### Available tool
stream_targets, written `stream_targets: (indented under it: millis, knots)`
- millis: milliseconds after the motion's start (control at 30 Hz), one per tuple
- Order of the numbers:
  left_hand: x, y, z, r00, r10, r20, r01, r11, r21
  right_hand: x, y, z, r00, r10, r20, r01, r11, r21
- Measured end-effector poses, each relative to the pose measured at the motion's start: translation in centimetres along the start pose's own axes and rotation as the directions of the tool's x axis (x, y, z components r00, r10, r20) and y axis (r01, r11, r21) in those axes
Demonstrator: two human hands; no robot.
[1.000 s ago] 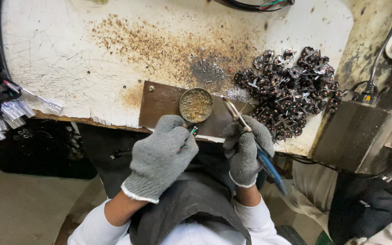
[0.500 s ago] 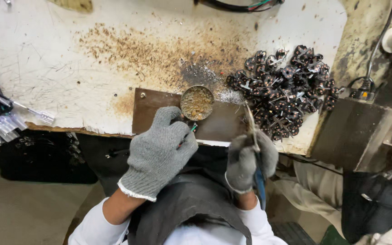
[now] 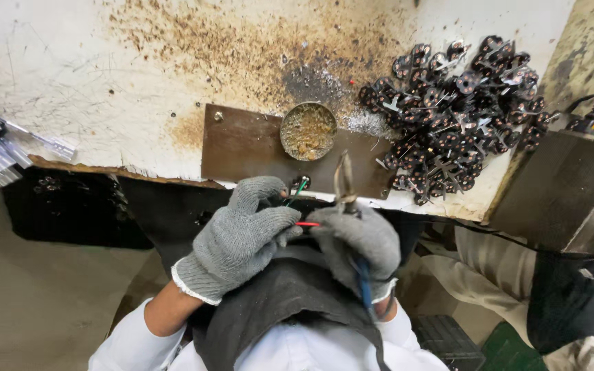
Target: The person solders colored wires to small metal connector terminals at a workbench. They hold a wire against a terminal with pliers, apply a soldering iron to the joint, then place the finished connector onto a large pile of completed connectors and pick up the next parts.
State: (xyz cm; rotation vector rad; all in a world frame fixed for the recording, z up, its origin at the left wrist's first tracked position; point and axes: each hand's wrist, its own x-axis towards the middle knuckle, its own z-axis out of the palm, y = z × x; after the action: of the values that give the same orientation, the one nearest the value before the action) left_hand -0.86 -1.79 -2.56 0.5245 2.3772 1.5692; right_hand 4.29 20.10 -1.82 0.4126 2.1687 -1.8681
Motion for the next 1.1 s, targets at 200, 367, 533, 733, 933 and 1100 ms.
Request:
stream_targets:
  millis: [200, 367, 533, 733, 933, 1100]
  knots:
    - [0.6, 1.6, -0.1, 0.999, 0.000, -0.043, -0.004, 0.996, -0.085, -0.5, 1.5, 0.0, 0.913, -0.353, -0.204, 0.378, 0.921, 0.097]
    - [1.4, 2.3, 0.2, 1.000, 0.002, -0.002, -0.003, 0.988, -0.157, -1.6, 2.4, 0.4, 0.932, -0.314, -0.179, 0.282, 0.941, -0.186]
    - [1.7, 2.8, 0.6, 0.999, 0.035, -0.011, -0.035, 0.997, -0.068, -1.1, 2.2, 0.5, 0.961, -0.191, -0.200, 0.218, 0.968, 0.125]
    - [3.1, 2.5, 0.7, 0.987, -0.115, -0.111, 0.101, 0.987, -0.125, 2.0, 1.5, 0.8, 0.860, -0.355, -0.366, 0.359, 0.931, -0.060]
    - [5.1, 1.8, -0.7, 0.960, -0.161, -0.230, 0.178, 0.983, 0.051, 4.4, 0.3, 2.1, 0.803, -0.568, -0.181, 0.434, 0.765, -0.476]
    - [6.2, 2.1, -1.3, 0.975, -0.161, -0.152, 0.175, 0.981, 0.085, 5.3, -1.3, 2.3, 0.820, -0.561, -0.113, 0.390, 0.692, -0.608]
